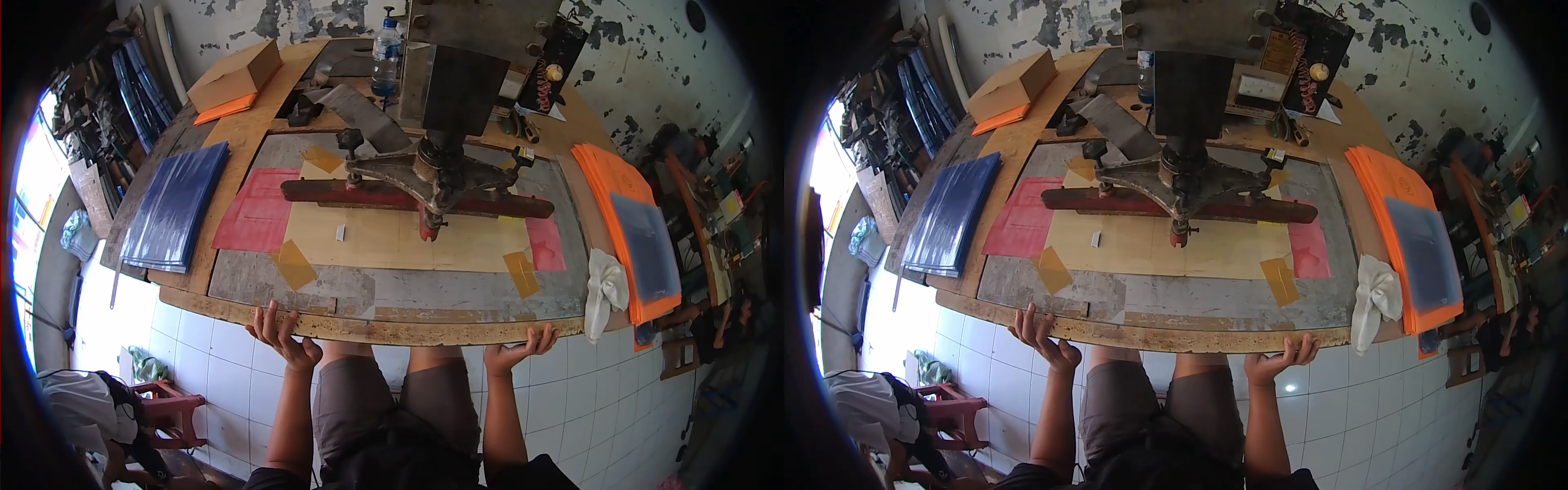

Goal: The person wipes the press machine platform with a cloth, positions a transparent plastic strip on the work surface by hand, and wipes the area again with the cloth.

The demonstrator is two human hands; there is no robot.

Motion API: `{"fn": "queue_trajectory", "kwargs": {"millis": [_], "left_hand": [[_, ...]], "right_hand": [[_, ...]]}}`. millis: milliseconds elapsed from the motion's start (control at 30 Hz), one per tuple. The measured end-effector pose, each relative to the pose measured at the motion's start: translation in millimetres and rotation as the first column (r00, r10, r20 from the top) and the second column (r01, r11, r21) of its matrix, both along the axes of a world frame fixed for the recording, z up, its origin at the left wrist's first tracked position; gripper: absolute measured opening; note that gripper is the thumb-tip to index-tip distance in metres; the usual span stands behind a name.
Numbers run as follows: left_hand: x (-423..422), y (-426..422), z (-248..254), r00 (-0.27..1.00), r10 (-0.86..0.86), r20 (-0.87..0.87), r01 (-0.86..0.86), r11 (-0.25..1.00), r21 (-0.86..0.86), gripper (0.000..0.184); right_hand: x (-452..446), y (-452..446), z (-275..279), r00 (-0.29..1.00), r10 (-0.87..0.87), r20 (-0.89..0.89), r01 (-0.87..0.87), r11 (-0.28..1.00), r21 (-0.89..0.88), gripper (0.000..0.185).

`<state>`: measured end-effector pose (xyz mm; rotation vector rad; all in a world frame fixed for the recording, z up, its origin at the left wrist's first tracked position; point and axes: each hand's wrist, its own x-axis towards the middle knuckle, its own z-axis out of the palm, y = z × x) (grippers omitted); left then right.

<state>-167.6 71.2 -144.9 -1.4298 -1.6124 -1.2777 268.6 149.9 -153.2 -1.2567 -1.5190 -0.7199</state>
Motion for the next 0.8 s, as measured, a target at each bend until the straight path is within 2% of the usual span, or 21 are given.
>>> {"fn": "queue_trajectory", "kwargs": {"millis": [300, 400, 500, 600, 800], "left_hand": [[0, -1, -1, 1.0, 0.003, 0.004, -0.003, 1.0, -0.016, 0.046], [1, -2, 0, 1.0, 0.005, 0.008, -0.005, 1.0, -0.024, 0.046], [2, -2, 0, 1.0, 0.005, 0.012, -0.004, 1.0, -0.024, 0.046], [2, -2, -1, 1.0, 0.015, 0.01, -0.015, 0.999, -0.032, 0.046], [2, 0, -2, 1.0, 0.002, 0.016, -0.001, 1.0, -0.029, 0.046]], "right_hand": [[0, -1, 2, 1.0, -0.003, 0.003, 0.003, 1.0, -0.002, 0.06], [2, -2, 1, 1.0, 0.03, 0.003, -0.03, 0.999, -0.024, 0.068], [2, -2, 1, 0.999, 0.035, 0.008, -0.035, 0.999, -0.024, 0.064], [3, -6, 3, 0.997, 0.079, -0.013, -0.08, 0.995, -0.052, 0.062], [1, -26, 14, 0.969, 0.191, -0.156, -0.215, 0.964, -0.156, 0.072]]}}
